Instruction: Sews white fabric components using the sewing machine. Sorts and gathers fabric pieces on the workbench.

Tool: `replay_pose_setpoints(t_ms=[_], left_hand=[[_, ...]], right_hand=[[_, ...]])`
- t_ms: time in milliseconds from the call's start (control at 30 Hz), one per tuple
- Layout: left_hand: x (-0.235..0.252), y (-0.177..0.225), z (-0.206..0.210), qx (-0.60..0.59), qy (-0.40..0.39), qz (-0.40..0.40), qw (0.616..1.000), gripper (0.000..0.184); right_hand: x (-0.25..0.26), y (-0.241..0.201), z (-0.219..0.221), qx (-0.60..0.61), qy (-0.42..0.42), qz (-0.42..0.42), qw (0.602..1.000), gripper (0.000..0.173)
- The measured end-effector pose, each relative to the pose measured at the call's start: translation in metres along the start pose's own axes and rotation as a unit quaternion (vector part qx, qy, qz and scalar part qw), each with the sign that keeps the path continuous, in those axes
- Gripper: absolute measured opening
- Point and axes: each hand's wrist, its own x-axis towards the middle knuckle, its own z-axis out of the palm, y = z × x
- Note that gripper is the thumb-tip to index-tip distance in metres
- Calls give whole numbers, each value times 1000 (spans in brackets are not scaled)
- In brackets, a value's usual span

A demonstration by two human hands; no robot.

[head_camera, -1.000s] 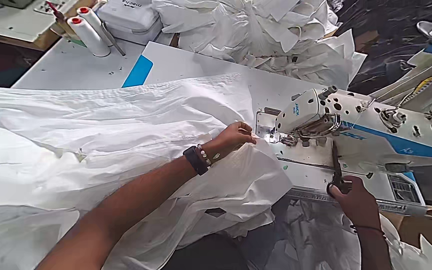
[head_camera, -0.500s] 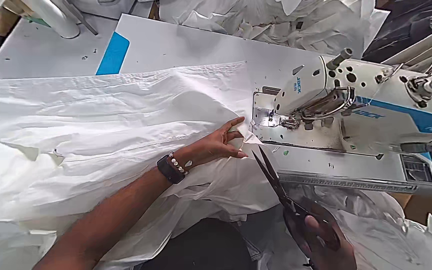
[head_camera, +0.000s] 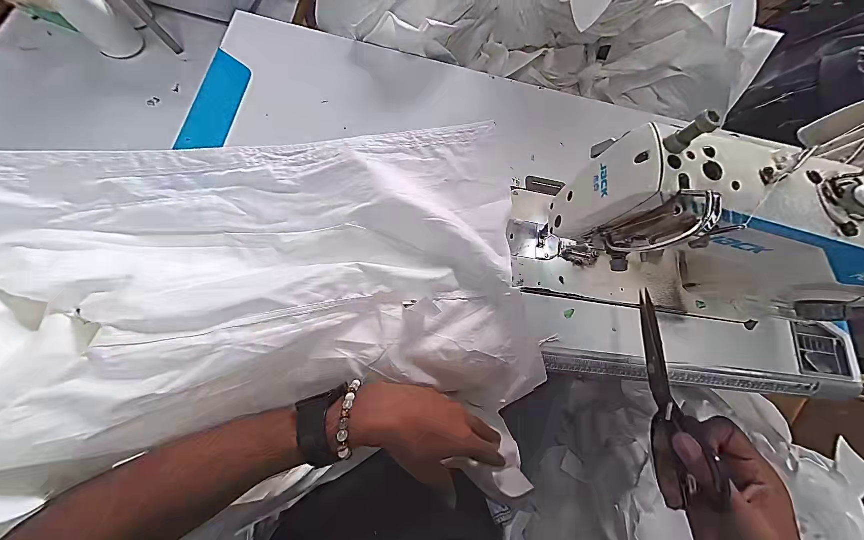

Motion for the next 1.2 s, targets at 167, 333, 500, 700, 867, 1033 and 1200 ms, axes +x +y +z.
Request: replay_pose_setpoints(t_ms=[167,333,500,700,867,1033,1200], left_hand=[[30,-1,-140,130,251,-93,955,24],[32,-106,-292,282,487,-372,738,46],[29,-142,-278,286,499,-344,742,66],[29,-81,-106,273,454,-192,826,39],[29,-72,-83,253,424,-153,856,37],[33,-66,-88,230,408,-147,871,32],[56,-52,-90,206,419,-131,874,24]], right_hand=[[83,12,-23,-556,107,85,820,29],[65,-21,82,-564,31,-240,789,42],[45,114,147,-506,-86,-430,743,44],[-9,184,126,-438,-44,-386,811,25],[68,66,137,-311,127,-266,903,28],[118,60,145,-245,103,-117,957,17],[114,67,149,-229,135,-140,954,14]])
